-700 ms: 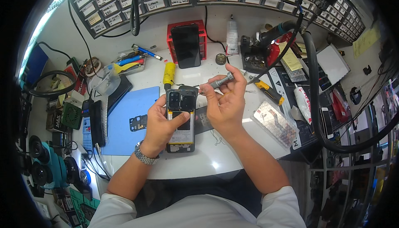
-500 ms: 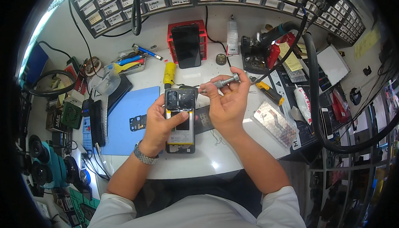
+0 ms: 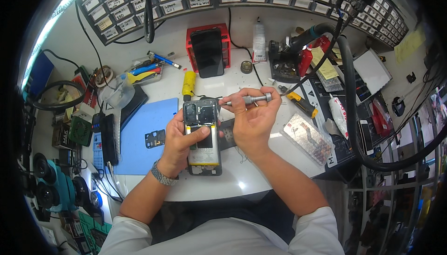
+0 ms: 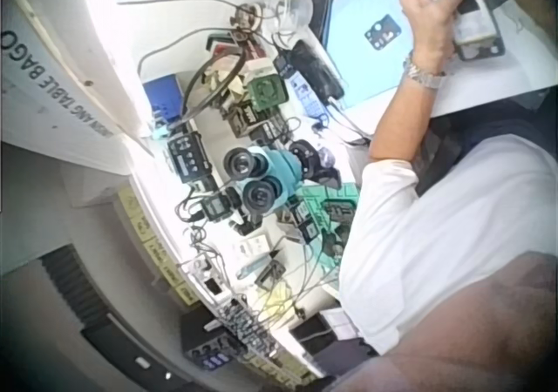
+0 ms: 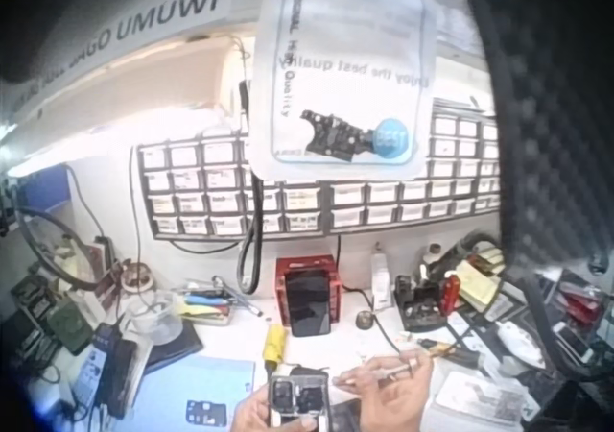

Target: The person uses a screwdriver to remove screws from a disassembled smartphone, then opens a cardboard box and removes several small plastic bags containing replacement parts. The phone remains open on the workbench while parts are handled.

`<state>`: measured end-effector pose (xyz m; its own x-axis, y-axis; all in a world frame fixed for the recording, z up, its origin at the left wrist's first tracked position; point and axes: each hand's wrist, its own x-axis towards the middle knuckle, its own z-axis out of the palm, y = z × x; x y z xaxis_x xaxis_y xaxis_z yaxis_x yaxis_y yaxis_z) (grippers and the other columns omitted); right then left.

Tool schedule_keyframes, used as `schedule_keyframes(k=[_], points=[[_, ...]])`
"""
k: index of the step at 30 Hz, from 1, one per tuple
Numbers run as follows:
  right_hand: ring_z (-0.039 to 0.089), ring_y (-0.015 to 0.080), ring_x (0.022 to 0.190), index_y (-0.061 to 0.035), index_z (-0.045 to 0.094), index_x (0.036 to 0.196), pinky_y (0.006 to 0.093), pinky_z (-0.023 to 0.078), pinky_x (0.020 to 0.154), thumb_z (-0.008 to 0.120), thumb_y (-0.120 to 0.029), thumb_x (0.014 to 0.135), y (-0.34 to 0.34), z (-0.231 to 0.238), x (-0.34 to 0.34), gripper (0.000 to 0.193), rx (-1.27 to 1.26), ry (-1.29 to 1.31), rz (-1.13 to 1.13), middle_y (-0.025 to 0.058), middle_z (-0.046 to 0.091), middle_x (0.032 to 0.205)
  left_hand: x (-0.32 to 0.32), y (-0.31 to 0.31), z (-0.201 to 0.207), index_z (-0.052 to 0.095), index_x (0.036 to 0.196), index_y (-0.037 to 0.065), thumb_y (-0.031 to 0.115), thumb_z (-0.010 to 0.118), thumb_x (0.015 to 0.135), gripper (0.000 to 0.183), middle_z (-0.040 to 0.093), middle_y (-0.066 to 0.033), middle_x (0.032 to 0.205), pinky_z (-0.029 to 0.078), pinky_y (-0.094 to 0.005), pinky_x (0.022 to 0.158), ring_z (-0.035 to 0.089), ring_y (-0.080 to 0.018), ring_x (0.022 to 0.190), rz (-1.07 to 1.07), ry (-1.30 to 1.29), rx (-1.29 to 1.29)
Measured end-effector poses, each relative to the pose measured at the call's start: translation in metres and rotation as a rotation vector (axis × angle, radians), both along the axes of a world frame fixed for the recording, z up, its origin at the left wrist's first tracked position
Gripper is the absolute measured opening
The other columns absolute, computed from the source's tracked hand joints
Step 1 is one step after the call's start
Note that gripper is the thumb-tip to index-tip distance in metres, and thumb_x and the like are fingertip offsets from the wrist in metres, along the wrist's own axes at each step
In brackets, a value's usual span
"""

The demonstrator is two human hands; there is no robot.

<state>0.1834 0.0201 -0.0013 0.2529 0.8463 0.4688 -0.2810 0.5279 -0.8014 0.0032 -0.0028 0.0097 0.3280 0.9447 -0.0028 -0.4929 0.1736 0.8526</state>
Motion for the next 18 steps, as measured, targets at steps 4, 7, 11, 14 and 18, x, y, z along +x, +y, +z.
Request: schedule_keyframes(k=[4, 7, 11, 14, 18], points=[[0.076, 0.0301, 0.106, -0.0040, 0.023, 0.141, 0.0461, 0.069, 0.097, 0.064, -0.002, 0.111, -0.001, -0.002, -0.002, 0.051, 0.016, 0.009, 0.007, 0.0191, 0.062, 0.121, 0.002, -0.001, -0.003, 0.054, 0.141, 0.000, 0.002, 0.083, 0.096, 0.054, 0.079, -0.0184, 0.117, 0.068, -0.0442, 0.092, 0.081, -0.0276, 0.100, 0.010, -0.014, 0.021], [0.076, 0.0307, 0.109, -0.0031, 0.022, 0.141, 0.0463, 0.069, 0.097, 0.063, -0.005, 0.112, 0.002, -0.004, 0.000, 0.051, -0.068, 0.090, 0.063, 0.0190, 0.062, 0.121, 0.000, -0.002, 0.001, 0.054, 0.142, 0.000, 0.003, 0.082, 0.097, 0.053, 0.078, -0.0193, 0.117, 0.068, -0.0442, 0.091, 0.081, -0.0284, 0.100, -0.003, -0.036, -0.013], [0.075, 0.0304, 0.109, -0.0068, 0.029, 0.141, 0.0460, 0.069, 0.098, 0.066, -0.011, 0.112, 0.005, -0.004, 0.003, 0.048, -0.213, 0.214, 0.132, 0.0171, 0.063, 0.118, -0.002, 0.001, 0.008, 0.055, 0.141, 0.000, 0.003, 0.080, 0.096, 0.051, 0.078, -0.0207, 0.117, 0.069, -0.0443, 0.089, 0.082, -0.0294, 0.099, -0.039, -0.061, -0.070], [0.075, 0.0290, 0.108, -0.0061, 0.028, 0.147, 0.0444, 0.068, 0.096, 0.066, -0.012, 0.112, 0.003, -0.001, 0.000, 0.052, -0.310, 0.259, 0.198, 0.0171, 0.065, 0.119, -0.005, 0.003, 0.008, 0.056, 0.140, 0.001, 0.001, 0.078, 0.096, 0.049, 0.078, -0.0205, 0.118, 0.069, -0.0445, 0.088, 0.082, -0.0298, 0.098, -0.034, -0.055, -0.096], [0.073, 0.0233, 0.099, -0.0046, 0.026, 0.158, 0.0378, 0.066, 0.087, 0.064, -0.007, 0.112, 0.007, -0.003, 0.010, 0.060, -0.258, 0.259, 0.203, 0.0171, 0.066, 0.119, -0.003, 0.009, 0.006, 0.054, 0.143, 0.003, -0.001, 0.073, 0.099, 0.048, 0.077, -0.0194, 0.121, 0.068, -0.0444, 0.092, 0.081, -0.0289, 0.102, 0.007, -0.094, -0.093]])
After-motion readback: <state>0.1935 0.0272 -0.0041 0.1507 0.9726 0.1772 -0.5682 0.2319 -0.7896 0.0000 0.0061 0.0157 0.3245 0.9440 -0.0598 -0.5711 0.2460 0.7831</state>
